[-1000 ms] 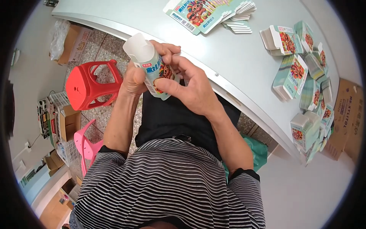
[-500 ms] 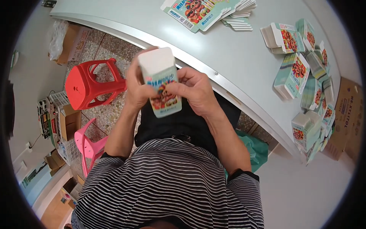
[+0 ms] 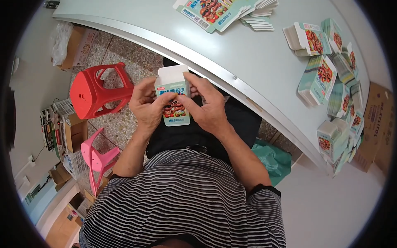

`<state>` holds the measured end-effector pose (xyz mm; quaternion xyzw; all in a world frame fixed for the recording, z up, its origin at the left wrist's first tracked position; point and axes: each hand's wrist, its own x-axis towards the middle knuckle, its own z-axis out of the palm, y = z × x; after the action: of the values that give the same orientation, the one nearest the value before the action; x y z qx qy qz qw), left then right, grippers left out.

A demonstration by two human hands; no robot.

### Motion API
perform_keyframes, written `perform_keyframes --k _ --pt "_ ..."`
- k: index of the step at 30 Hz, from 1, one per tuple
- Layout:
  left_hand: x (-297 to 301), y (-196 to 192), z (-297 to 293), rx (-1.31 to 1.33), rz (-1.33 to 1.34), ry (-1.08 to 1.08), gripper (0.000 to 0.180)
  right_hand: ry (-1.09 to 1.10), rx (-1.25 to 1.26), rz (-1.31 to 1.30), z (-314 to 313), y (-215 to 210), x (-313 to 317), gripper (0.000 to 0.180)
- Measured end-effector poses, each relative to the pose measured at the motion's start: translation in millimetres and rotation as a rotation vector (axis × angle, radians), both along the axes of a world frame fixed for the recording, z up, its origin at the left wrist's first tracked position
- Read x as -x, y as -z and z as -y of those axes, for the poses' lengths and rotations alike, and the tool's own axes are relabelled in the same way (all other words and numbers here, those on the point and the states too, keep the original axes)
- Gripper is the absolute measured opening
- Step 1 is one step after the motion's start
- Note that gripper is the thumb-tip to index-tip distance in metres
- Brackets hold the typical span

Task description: Packaging small white bottles and product packets into boxes in a workshop environment.

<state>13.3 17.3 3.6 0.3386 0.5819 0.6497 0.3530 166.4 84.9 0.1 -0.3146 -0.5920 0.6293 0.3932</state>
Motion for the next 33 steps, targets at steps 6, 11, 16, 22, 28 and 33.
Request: perform_keyframes --k 6,11,16,22,28,33 --pt "2.4 23.6 33.3 0.149 -0.018 0.031 0.028 -0.212 0.422 -0.166 18.2 29.1 -15.5 0.024" --pt "7.5 23.9 54.7 0.178 -0.340 0.295 0.015 -0.217 0.392 -0.156 39.6 38.1 -31.3 0.015" --pt "-2.2 10.4 59.3 0.255 -0.031 0.210 0.011 -0.145 0.502 -0.227 41.9 25.0 -26.6 0.017" --pt "10.1 3.7 56.0 0.131 -0.305 0.373 0.023 -0.247 0.407 -0.117 35.3 28.0 -35.7 0.019" --pt "9.3 -25.0 56.1 0.438 0.316 0.281 0.014 -0.302 0.630 -0.040 21.2 -5.6 -32.5 0.014" --pt "13.6 -28.2 53.9 0.474 0.168 0.361 0.015 -0.315 0.653 0.008 21.5 -7.3 -31.8 0.014"
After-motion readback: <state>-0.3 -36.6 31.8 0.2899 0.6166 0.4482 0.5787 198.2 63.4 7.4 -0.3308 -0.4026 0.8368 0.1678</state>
